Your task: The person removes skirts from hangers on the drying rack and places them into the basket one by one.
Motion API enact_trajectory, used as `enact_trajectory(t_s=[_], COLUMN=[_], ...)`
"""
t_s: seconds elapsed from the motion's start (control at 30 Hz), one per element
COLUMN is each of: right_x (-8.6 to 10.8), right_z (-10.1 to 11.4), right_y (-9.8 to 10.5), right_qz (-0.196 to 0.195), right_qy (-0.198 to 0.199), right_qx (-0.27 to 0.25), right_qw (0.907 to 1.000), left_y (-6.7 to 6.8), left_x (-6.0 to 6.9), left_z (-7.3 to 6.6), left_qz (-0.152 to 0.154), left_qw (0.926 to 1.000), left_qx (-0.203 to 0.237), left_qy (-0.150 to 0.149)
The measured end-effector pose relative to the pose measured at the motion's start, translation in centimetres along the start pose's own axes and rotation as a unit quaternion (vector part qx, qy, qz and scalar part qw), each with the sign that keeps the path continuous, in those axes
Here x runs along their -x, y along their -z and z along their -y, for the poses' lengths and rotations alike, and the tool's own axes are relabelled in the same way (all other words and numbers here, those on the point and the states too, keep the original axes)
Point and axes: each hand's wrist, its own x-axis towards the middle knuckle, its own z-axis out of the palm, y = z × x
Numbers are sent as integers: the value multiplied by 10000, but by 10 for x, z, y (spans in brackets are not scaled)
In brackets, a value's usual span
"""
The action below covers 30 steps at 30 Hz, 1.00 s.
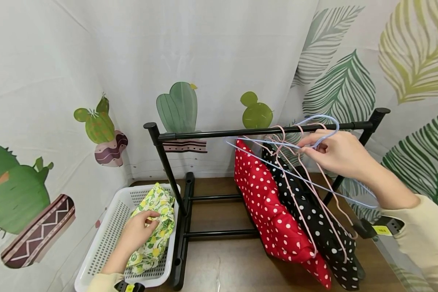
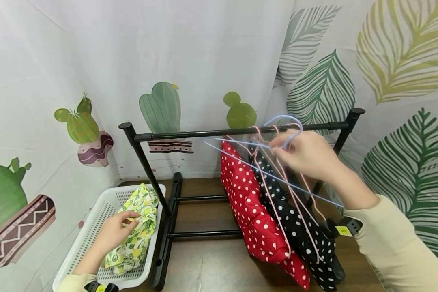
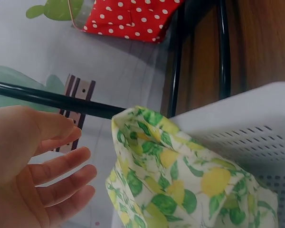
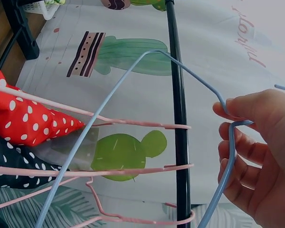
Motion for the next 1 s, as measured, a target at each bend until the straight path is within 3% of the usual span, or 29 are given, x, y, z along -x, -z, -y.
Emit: enact_trajectory(t_s=[0.57, 1.0], right_x=[10, 21], right_z=[-9, -19], right_y=[10, 14], right_qz=[-271, -311], right_qy=[192, 124], right_qx=[-41, -115], right_qw=[9994, 9994], left_y=[5, 0], left_x=[1, -2], left_z=[-21, -28], left_qz=[-510, -927], left_qw=[9977, 9918], left_qx=[227, 556], left_qy=[-396, -686])
